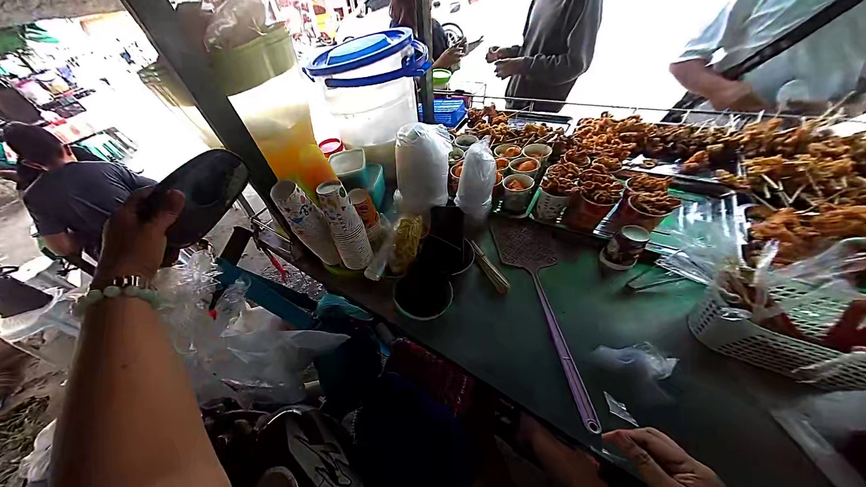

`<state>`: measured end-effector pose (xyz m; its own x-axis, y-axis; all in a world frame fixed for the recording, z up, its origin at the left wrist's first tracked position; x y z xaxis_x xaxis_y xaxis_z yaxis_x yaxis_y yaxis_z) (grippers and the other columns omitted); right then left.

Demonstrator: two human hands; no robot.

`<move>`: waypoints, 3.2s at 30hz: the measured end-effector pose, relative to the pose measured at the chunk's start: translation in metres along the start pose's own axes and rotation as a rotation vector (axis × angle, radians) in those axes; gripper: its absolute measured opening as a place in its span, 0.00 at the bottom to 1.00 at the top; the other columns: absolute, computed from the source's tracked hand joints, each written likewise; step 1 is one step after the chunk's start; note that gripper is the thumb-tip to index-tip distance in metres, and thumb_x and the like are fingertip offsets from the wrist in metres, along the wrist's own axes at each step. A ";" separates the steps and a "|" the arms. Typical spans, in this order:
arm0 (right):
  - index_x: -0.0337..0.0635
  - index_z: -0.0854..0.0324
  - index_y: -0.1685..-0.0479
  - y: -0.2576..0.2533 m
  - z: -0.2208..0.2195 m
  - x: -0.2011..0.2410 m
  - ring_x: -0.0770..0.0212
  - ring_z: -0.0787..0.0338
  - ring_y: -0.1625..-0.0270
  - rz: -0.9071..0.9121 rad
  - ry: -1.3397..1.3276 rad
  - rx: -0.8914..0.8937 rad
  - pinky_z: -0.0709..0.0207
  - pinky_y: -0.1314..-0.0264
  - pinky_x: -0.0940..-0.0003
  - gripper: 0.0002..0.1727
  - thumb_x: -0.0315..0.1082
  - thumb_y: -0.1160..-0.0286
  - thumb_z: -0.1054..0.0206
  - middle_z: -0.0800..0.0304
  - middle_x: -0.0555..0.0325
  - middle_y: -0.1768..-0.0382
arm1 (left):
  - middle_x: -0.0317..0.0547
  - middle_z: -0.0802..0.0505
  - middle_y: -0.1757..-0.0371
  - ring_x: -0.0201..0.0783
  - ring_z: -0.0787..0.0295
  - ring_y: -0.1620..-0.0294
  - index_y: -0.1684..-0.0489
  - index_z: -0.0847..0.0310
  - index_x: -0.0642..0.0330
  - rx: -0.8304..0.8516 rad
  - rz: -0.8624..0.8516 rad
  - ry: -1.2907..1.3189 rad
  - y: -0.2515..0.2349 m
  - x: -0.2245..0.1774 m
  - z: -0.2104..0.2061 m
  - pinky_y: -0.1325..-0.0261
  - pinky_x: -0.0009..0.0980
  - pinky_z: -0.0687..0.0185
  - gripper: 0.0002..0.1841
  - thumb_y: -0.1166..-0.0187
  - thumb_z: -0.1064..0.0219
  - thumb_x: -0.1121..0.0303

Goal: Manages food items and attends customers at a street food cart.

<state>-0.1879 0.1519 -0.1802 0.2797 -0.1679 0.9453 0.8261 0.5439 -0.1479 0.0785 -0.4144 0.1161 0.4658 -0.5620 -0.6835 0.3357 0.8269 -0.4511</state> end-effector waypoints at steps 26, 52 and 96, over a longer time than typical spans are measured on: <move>0.52 0.03 0.59 0.009 -0.071 0.038 0.78 0.20 0.51 0.291 0.078 0.105 0.28 0.45 0.83 0.11 0.44 0.20 0.32 0.15 0.65 0.63 | 0.58 0.23 0.19 0.44 0.31 0.15 0.21 0.31 0.70 0.203 -0.441 0.439 0.231 -0.083 -0.130 0.15 0.43 0.34 0.41 0.18 0.40 0.39; 0.45 0.19 0.49 0.024 0.109 0.009 0.85 0.23 0.77 -0.069 -0.486 -0.579 0.27 0.71 0.88 0.09 0.27 0.16 0.44 0.16 0.81 0.71 | 0.54 0.07 0.66 0.43 0.07 0.60 0.65 0.11 0.71 0.495 -0.347 0.332 0.403 -0.127 -0.261 0.48 0.34 0.13 0.08 0.22 0.36 0.76; 0.40 0.20 0.59 0.050 0.114 0.040 0.74 0.14 0.78 -0.124 -0.723 -0.216 0.16 0.70 0.77 0.09 0.28 0.11 0.44 0.14 0.69 0.79 | 0.23 0.04 0.62 0.23 0.07 0.62 0.45 0.15 0.42 1.023 -0.272 0.961 0.463 -0.139 -0.285 0.53 0.24 0.09 0.11 0.11 0.42 0.70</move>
<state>-0.1909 0.2662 -0.1165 -0.1498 0.4032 0.9028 0.9286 0.3710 -0.0116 -0.0644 0.0522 -0.1612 -0.2947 -0.1247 -0.9474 0.9478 0.0880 -0.3064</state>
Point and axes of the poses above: each hand's wrist, its own y-axis away from the middle knuckle, its own z-axis out of the back of the hand, x = y × z, the point moved 9 cm from there along -y, towards the middle knuckle
